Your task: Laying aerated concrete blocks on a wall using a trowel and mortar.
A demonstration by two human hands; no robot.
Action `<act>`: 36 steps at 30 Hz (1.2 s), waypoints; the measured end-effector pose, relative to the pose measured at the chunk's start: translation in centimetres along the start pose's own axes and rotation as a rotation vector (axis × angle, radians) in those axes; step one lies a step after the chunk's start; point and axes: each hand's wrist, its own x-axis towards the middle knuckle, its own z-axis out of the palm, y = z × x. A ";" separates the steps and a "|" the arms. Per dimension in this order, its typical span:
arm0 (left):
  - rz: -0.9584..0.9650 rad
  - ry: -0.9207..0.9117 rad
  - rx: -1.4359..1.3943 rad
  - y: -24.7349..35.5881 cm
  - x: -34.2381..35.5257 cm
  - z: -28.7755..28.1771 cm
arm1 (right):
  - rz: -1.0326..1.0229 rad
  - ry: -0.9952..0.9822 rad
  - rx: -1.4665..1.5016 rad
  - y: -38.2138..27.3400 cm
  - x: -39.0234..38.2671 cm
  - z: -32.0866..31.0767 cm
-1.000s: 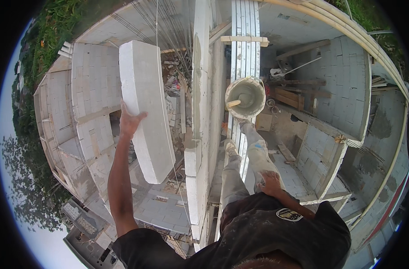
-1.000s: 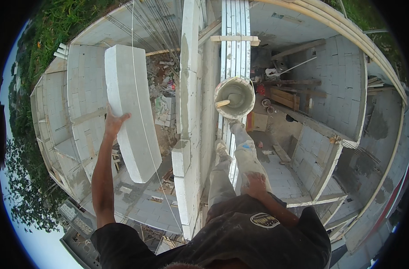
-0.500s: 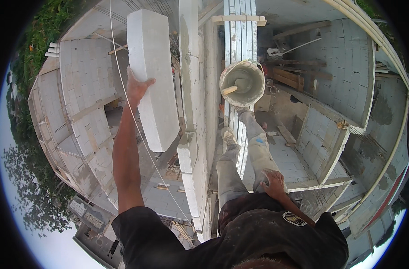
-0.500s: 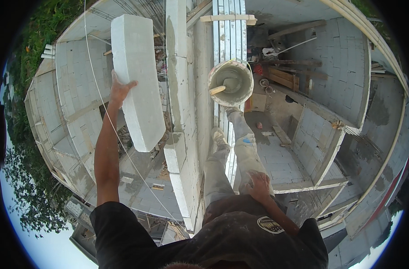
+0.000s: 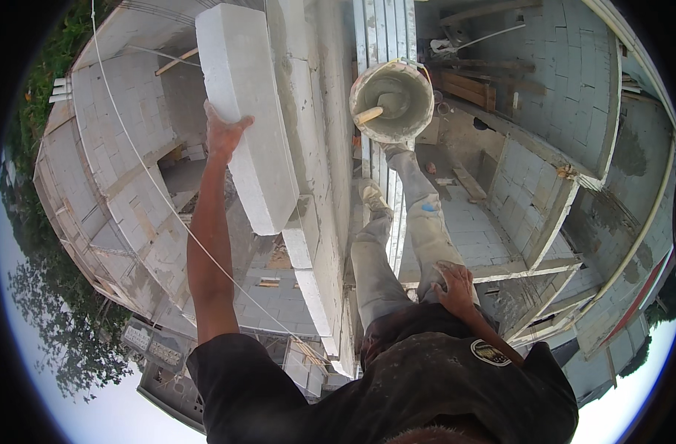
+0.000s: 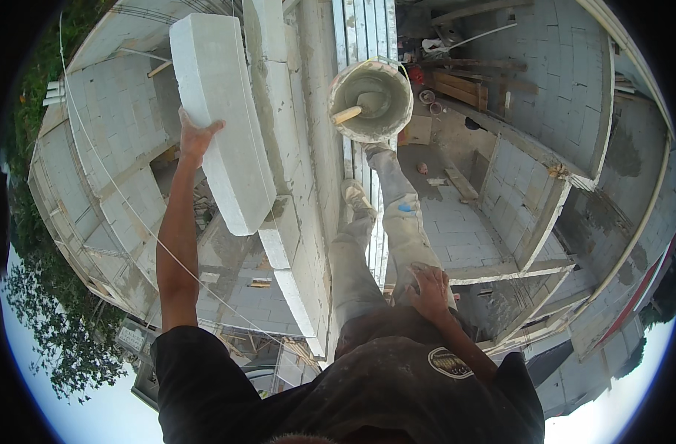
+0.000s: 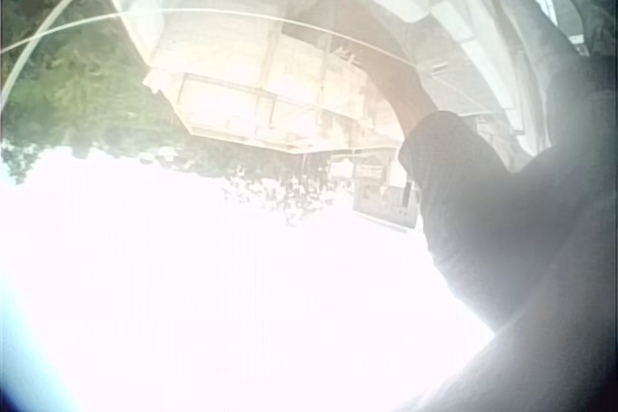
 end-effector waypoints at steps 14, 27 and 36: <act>-0.015 -0.002 0.066 -3.6 0.5 3.3 | 0.032 -0.009 0.008 -1.4 -0.1 0.2; -0.053 -0.011 0.136 -2.1 0.3 4.5 | 0.050 -0.020 0.055 -1.9 -0.6 1.1; -0.085 -0.016 0.178 -0.8 -0.5 5.8 | 0.070 -0.032 0.057 -2.1 -0.4 1.0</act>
